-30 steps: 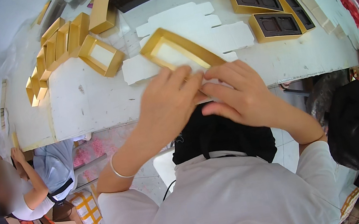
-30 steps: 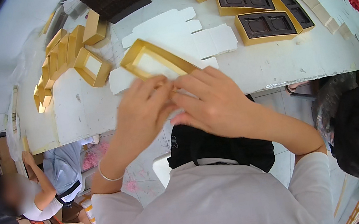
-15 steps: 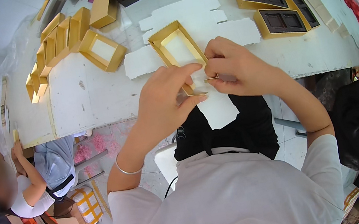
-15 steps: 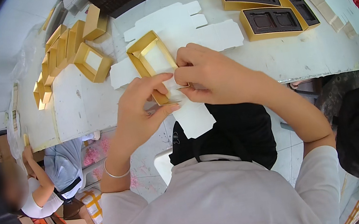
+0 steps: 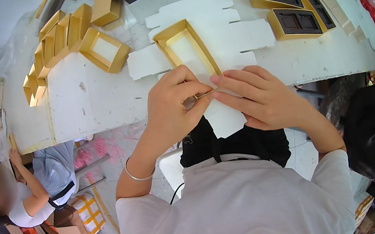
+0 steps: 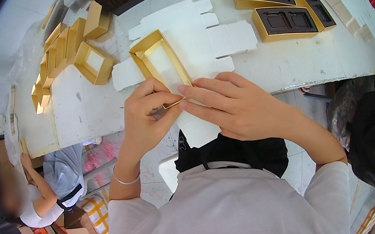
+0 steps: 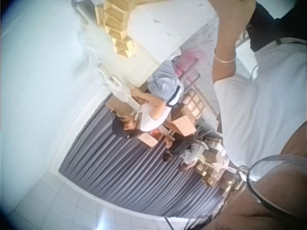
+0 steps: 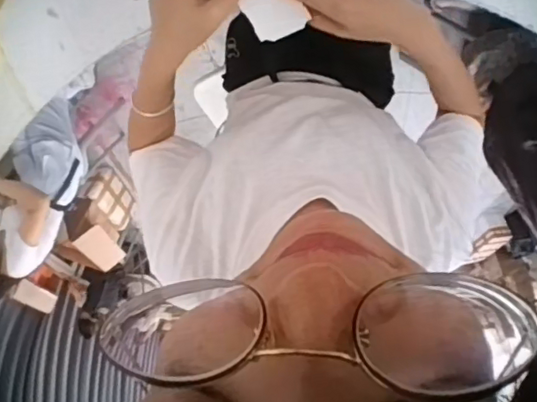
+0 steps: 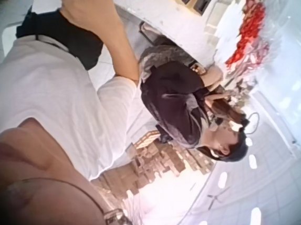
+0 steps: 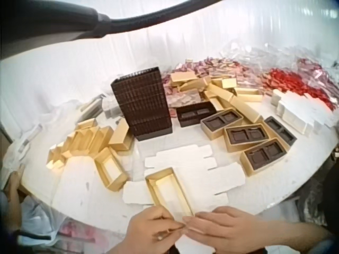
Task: The person folds flat cardboard pieces into small rectangular boxes and inserts black plastic trays into them. The person repeatedly picks up a flat piece, folds the sides, and places a tray inside before setting the completed box aside.
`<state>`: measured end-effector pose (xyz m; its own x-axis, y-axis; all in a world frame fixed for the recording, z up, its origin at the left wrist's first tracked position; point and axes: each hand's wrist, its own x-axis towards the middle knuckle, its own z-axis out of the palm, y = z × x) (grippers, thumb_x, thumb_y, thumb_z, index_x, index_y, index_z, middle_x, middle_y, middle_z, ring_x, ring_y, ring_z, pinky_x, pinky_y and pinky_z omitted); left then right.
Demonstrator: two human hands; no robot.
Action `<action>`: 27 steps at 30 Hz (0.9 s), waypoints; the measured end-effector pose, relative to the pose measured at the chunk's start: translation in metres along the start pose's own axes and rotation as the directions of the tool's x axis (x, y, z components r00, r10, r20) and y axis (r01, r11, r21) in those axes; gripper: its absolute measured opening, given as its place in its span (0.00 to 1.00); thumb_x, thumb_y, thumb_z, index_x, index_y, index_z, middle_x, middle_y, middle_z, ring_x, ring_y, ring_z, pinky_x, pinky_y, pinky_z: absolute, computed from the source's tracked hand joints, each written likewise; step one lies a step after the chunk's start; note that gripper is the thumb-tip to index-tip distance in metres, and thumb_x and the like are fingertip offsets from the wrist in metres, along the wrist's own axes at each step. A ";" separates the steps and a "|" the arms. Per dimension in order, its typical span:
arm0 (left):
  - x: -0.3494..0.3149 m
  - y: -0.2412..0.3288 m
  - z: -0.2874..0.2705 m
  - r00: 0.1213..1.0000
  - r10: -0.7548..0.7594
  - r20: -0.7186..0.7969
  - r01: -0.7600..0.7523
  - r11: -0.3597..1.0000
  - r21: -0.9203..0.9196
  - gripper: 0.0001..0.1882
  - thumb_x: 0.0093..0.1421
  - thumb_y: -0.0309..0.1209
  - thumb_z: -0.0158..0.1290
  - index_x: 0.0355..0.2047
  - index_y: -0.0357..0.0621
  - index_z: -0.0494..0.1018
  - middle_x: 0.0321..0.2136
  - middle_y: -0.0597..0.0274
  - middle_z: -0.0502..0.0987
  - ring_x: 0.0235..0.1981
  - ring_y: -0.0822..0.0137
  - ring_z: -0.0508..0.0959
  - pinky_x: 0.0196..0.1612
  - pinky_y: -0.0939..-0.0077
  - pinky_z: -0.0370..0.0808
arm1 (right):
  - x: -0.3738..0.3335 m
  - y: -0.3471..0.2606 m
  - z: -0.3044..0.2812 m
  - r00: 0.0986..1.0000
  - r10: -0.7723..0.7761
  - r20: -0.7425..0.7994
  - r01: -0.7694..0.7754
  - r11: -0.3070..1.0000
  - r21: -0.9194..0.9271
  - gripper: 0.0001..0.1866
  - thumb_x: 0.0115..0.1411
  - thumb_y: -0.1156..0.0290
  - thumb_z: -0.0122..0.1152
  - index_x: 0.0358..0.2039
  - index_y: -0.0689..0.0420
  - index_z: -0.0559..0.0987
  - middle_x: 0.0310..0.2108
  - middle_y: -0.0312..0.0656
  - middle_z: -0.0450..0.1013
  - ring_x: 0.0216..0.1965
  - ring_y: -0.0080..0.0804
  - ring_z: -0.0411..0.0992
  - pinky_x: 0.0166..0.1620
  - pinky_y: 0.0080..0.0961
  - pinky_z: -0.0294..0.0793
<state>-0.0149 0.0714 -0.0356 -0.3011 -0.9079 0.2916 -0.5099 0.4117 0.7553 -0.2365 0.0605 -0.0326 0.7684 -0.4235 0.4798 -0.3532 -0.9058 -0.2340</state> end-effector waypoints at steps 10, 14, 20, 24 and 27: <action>-0.001 -0.002 -0.016 0.987 0.086 0.137 -0.061 0.982 -0.177 0.22 0.64 0.31 0.50 0.56 0.38 0.62 0.40 0.59 0.77 0.29 0.73 0.72 0.32 0.83 0.69 | 0.026 -0.002 0.012 0.819 0.573 0.017 -0.395 0.541 0.742 0.13 0.55 0.78 0.62 0.42 0.58 0.74 0.34 0.46 0.71 0.35 0.40 0.70 0.39 0.30 0.70; -0.004 0.005 -0.004 0.996 -0.092 -0.016 0.087 0.979 -0.184 0.16 0.62 0.31 0.52 0.49 0.41 0.66 0.40 0.54 0.76 0.26 0.66 0.75 0.31 0.77 0.73 | 0.031 -0.010 0.012 0.861 0.505 -0.062 -0.392 0.735 0.553 0.11 0.57 0.75 0.59 0.42 0.57 0.74 0.36 0.45 0.70 0.35 0.38 0.69 0.39 0.29 0.70; -0.004 0.008 -0.002 0.990 -0.114 -0.082 0.090 0.963 -0.253 0.12 0.60 0.26 0.53 0.43 0.41 0.66 0.36 0.57 0.76 0.28 0.67 0.75 0.31 0.77 0.73 | 0.022 -0.006 0.024 0.983 0.075 -0.166 -0.110 0.971 -0.214 0.11 0.50 0.72 0.59 0.35 0.59 0.75 0.33 0.42 0.69 0.32 0.33 0.67 0.33 0.27 0.65; -0.013 0.004 0.002 0.989 0.136 -0.065 -0.130 0.988 0.089 0.11 0.57 0.25 0.56 0.38 0.41 0.68 0.31 0.59 0.74 0.27 0.62 0.73 0.29 0.74 0.71 | 0.033 -0.001 0.014 0.991 0.123 0.043 -0.120 0.990 -0.070 0.07 0.46 0.75 0.60 0.28 0.59 0.74 0.29 0.39 0.68 0.32 0.33 0.68 0.33 0.27 0.64; -0.016 0.005 0.004 0.999 0.046 0.007 -0.046 0.989 0.137 0.11 0.52 0.24 0.60 0.32 0.42 0.68 0.28 0.59 0.72 0.29 0.55 0.73 0.26 0.69 0.69 | 0.048 0.004 0.003 0.946 0.181 0.268 -0.184 0.983 -0.013 0.05 0.45 0.78 0.61 0.26 0.59 0.75 0.27 0.39 0.68 0.34 0.35 0.69 0.35 0.27 0.65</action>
<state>-0.0161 0.0880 -0.0391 -0.3298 -0.8876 0.3217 -0.6011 0.4601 0.6534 -0.1994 0.0365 -0.0134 0.8065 -0.5616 0.1850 -0.4954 -0.8126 -0.3071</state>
